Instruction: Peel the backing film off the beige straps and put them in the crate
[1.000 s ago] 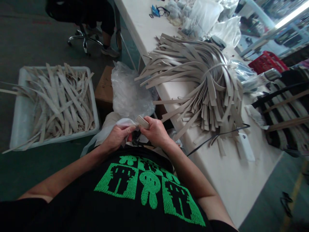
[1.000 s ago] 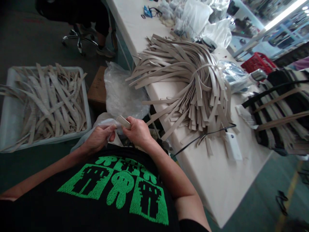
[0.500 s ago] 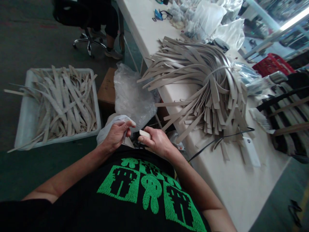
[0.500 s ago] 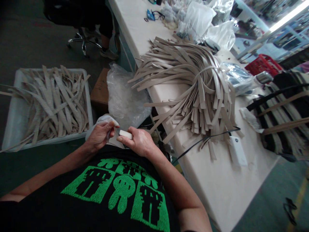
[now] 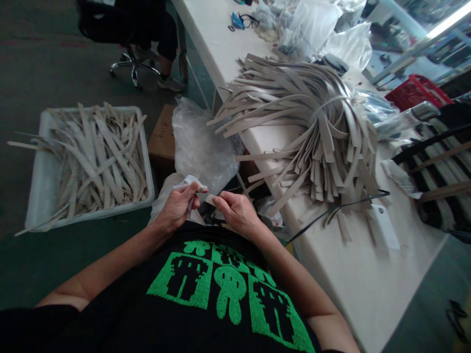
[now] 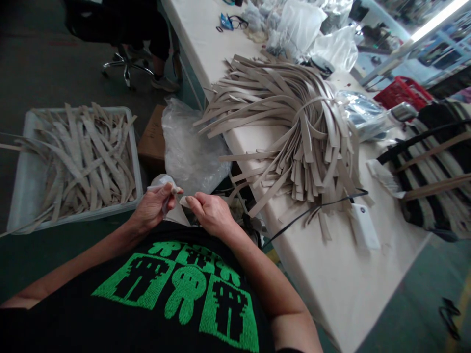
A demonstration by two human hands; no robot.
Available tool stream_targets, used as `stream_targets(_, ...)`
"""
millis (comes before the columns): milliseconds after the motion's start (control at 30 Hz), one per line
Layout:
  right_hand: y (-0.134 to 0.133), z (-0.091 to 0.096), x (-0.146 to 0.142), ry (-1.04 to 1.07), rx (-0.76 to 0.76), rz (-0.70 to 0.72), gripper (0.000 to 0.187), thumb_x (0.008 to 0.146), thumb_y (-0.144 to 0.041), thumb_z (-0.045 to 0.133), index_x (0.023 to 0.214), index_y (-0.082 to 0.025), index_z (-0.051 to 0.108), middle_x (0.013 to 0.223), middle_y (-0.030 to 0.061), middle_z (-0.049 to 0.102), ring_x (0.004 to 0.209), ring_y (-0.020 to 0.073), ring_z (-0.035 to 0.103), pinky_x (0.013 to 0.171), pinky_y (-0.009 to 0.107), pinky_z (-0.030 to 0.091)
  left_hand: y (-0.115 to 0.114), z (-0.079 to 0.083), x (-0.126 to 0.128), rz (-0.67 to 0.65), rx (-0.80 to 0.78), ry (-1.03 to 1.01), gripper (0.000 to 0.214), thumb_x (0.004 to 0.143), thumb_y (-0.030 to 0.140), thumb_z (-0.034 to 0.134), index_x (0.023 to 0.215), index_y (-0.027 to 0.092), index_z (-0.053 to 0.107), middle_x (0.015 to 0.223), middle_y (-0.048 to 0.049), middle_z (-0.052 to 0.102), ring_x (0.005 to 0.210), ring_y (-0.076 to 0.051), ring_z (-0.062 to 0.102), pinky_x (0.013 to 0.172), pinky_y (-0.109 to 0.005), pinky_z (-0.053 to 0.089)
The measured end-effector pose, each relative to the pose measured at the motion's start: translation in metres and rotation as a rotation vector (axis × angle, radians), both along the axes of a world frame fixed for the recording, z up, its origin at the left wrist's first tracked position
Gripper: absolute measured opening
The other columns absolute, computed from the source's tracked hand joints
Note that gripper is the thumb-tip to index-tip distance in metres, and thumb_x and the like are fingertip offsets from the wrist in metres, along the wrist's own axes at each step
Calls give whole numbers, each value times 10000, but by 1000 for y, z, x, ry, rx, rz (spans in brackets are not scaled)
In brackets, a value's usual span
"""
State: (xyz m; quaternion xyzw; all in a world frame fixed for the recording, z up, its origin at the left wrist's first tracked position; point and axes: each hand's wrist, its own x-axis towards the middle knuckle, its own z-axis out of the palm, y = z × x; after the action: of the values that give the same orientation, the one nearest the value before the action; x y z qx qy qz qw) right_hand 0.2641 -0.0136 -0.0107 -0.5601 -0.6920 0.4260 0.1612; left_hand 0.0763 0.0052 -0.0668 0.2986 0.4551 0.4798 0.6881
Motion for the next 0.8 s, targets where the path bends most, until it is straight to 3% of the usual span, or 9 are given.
stream_targets(100, -1, -1, -2, 20, 38, -60, 431, 964, -488, 525, 651, -218, 401, 570, -50, 379, 553, 114, 347, 559, 270, 246, 0, 0, 2, 3, 10, 4, 504, 682, 617, 872, 768, 130, 774, 625, -40, 662, 450, -66, 453, 407, -199, 316)
stream_targets(333, 1, 3, -5, 12, 95, -35, 313, 900, -304, 527, 652, -223, 354, 569, -52, 359, 547, 113, 335, 546, 275, 223, -3, -1, 3, -47, 8, 42, 472, 733, 594, 843, 731, 130, 759, 475, -4, 544, 439, -84, 455, 435, -213, 331)
stream_targets(600, 6, -5, -1, 37, 69, -60, 360, 931, -346, 521, 641, -225, 346, 569, -53, 348, 545, 113, 321, 541, 274, 226, -6, -3, 4, -56, -25, 77, 446, 743, 520, 855, 572, 151, 673, 460, -13, 548, 438, -91, 461, 444, -225, 341)
stream_targets(800, 10, -1, -10, -158, 103, -34, 330, 965, -343, 558, 679, -216, 455, 602, -27, 472, 581, 131, 393, 569, 279, 234, -10, -2, 10, -66, -53, 72, 425, 688, 444, 888, 510, 142, 648, 465, -14, 551, 447, -91, 473, 463, -231, 374)
